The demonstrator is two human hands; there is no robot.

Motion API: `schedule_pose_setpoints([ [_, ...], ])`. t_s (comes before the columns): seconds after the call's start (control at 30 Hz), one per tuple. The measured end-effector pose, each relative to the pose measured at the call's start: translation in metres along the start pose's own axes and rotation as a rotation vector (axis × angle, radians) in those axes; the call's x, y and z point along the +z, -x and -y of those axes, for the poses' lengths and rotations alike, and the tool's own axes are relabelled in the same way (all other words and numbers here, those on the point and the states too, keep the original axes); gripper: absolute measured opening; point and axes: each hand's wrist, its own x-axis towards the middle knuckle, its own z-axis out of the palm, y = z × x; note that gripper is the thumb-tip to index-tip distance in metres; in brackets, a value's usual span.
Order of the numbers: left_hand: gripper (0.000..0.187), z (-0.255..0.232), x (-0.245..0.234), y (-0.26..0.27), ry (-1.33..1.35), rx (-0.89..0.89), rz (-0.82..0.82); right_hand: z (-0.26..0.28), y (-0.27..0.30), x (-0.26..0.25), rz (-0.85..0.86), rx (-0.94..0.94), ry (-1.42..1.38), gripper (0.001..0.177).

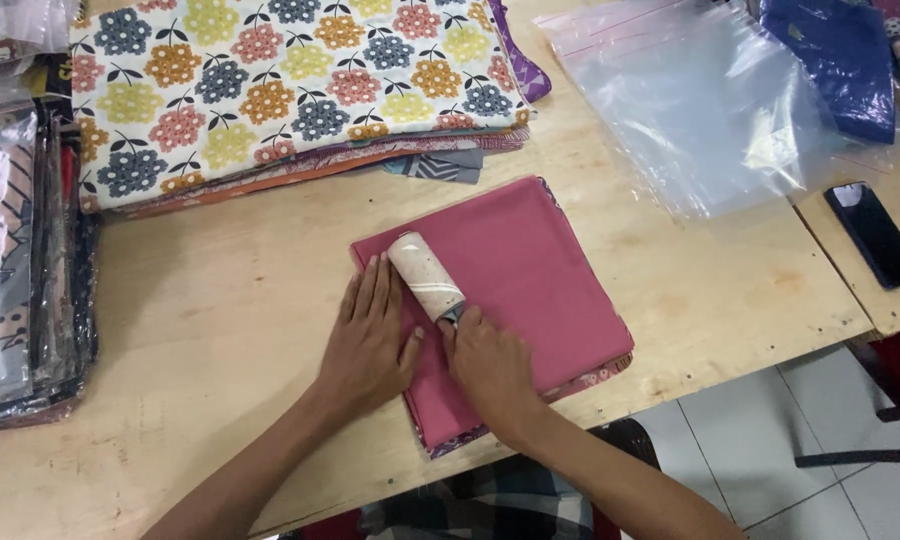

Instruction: The person uses a lint roller to clean a folded pink fabric on a wooden table. They then flip the fabric over to clean the other side. Finally, they place the cleaned fabric into a clear plastic bag.

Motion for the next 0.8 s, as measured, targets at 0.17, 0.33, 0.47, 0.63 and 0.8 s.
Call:
schedule_pose_setpoints([
  [0.17, 0.082, -0.001, -0.003, 0.001, -0.001, -0.019, -0.004, -0.010, -0.006, 0.007, -0.141, -0.006, 0.102, 0.042],
  [0.33, 0.080, -0.002, -0.006, 0.000, 0.034, -0.023, 0.023, -0.037, -0.018, 0.017, -0.177, 0.029, 0.127, 0.044],
  [0.47, 0.079, -0.002, -0.010, 0.001, 0.026, -0.039, 0.046, -0.073, -0.035, 0.028, -0.154, 0.102, 0.092, 0.049],
  [0.63, 0.079, -0.003, -0.011, 0.001, 0.028, -0.033, 0.071, -0.112, -0.048, -0.004, -0.062, 0.227, 0.051, 0.051],
  [0.8, 0.080, -0.004, -0.013, 0.000, 0.038, -0.030, 0.069, -0.145, -0.061, -0.006, -0.023, 0.406, 0.068, 0.052],
])
